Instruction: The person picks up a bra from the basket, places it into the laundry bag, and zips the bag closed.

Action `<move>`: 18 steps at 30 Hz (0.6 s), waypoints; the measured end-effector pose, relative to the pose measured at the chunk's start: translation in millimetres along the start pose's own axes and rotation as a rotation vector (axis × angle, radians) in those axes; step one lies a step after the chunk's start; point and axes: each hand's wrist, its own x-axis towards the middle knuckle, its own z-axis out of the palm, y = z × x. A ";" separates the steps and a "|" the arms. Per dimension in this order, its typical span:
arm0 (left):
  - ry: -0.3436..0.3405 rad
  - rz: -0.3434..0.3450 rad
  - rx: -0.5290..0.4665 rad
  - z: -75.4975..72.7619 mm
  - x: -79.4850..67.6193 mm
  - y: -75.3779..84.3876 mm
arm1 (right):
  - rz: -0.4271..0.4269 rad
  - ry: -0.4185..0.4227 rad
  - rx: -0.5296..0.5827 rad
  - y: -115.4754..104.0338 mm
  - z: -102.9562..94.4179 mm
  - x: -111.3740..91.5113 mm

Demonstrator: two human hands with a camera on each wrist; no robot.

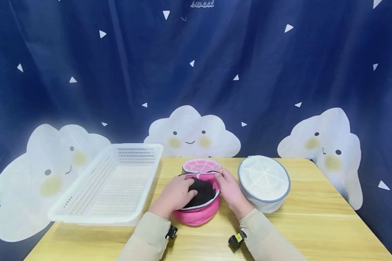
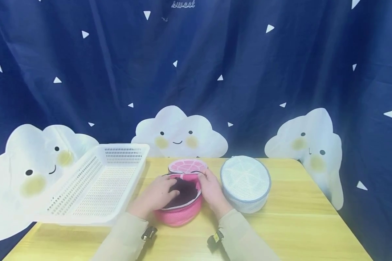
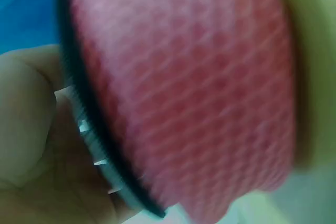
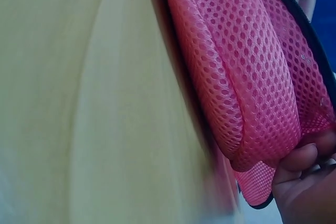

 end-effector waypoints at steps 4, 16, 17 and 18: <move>0.156 -0.082 -0.015 -8.8 -0.2 -4.0 | -0.018 0.027 0.000 7.5 0.6 2.9; 0.114 -0.370 -0.071 -4.7 1.2 -17.1 | -0.088 0.118 -0.054 18.0 -2.8 11.5; 0.125 -0.362 -0.099 -4.9 2.0 -17.7 | -0.092 0.127 -0.056 17.5 -3.4 11.8; 0.142 -0.351 -0.136 -5.4 2.9 -18.3 | -0.098 0.132 -0.056 16.4 -3.6 11.8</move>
